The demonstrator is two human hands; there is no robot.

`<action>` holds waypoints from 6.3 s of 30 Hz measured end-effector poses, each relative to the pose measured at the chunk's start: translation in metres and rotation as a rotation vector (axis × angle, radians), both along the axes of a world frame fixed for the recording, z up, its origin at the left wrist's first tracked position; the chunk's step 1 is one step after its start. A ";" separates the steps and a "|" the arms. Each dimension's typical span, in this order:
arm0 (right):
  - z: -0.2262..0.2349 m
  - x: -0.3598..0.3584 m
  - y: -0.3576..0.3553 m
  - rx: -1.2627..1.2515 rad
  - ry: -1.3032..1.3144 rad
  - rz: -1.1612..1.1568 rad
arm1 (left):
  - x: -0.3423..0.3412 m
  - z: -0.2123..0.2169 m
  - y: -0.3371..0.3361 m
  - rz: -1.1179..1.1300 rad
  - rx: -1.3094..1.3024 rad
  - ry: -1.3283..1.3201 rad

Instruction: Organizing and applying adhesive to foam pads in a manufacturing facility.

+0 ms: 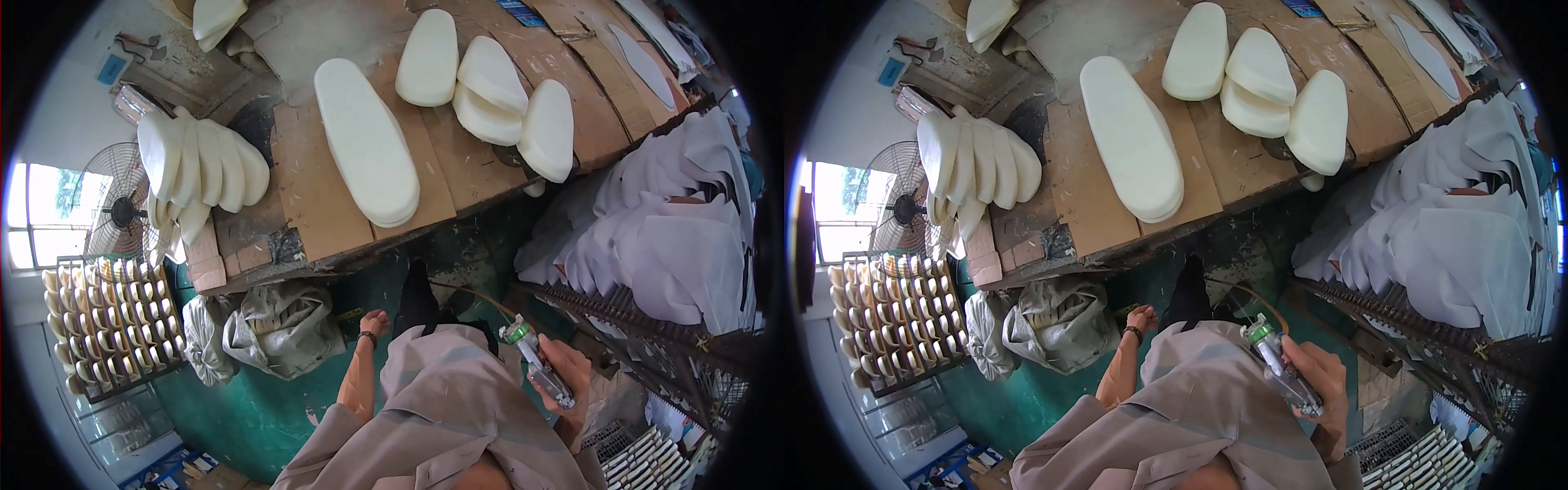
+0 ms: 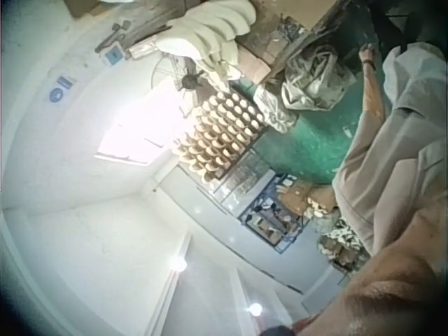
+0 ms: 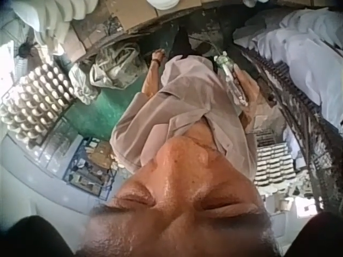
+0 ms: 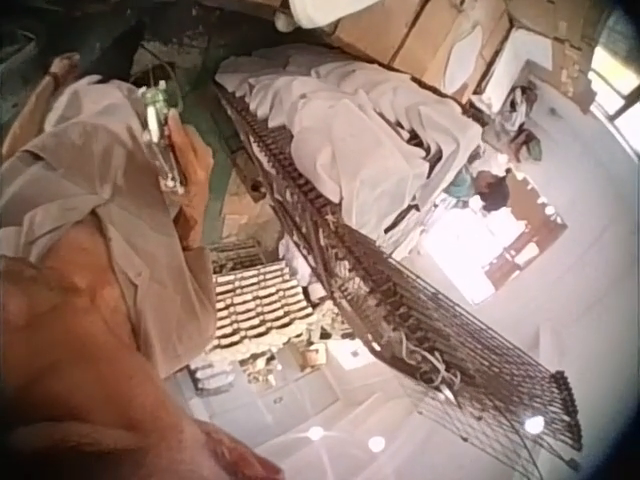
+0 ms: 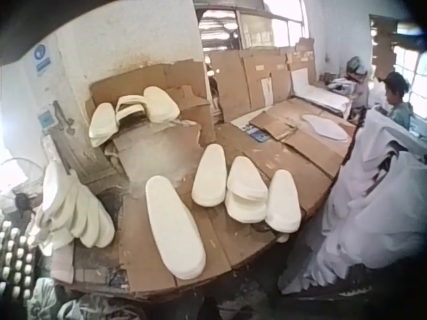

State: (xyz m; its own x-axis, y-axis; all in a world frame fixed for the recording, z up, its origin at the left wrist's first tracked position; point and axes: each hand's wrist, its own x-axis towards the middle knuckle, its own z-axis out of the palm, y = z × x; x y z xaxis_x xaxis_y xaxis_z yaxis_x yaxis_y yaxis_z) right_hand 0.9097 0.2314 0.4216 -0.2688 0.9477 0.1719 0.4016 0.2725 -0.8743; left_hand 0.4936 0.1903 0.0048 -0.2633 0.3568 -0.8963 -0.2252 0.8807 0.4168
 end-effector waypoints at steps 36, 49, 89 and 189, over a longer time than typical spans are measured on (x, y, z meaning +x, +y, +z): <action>0.001 0.018 0.016 -0.131 -0.079 -0.166 | 0.065 0.085 0.225 0.475 0.683 -0.239; 0.009 -0.034 0.097 0.001 -0.049 -0.117 | 0.051 0.139 0.275 0.542 0.715 -0.266; -0.012 -0.144 0.196 -0.160 -0.174 -0.355 | 0.142 0.143 0.604 0.231 0.700 -0.882; -0.005 -0.002 -0.021 -0.084 -0.074 -0.041 | 0.016 -0.002 0.023 0.131 0.186 0.043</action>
State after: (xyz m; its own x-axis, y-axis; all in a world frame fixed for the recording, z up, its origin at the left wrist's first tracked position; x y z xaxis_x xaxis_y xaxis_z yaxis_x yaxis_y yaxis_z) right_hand 0.9074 0.2105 0.4167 -0.2385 0.9684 0.0724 0.4755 0.1814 -0.8608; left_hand 0.5092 0.2134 0.0029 -0.3550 0.4755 -0.8049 -0.3108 0.7520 0.5813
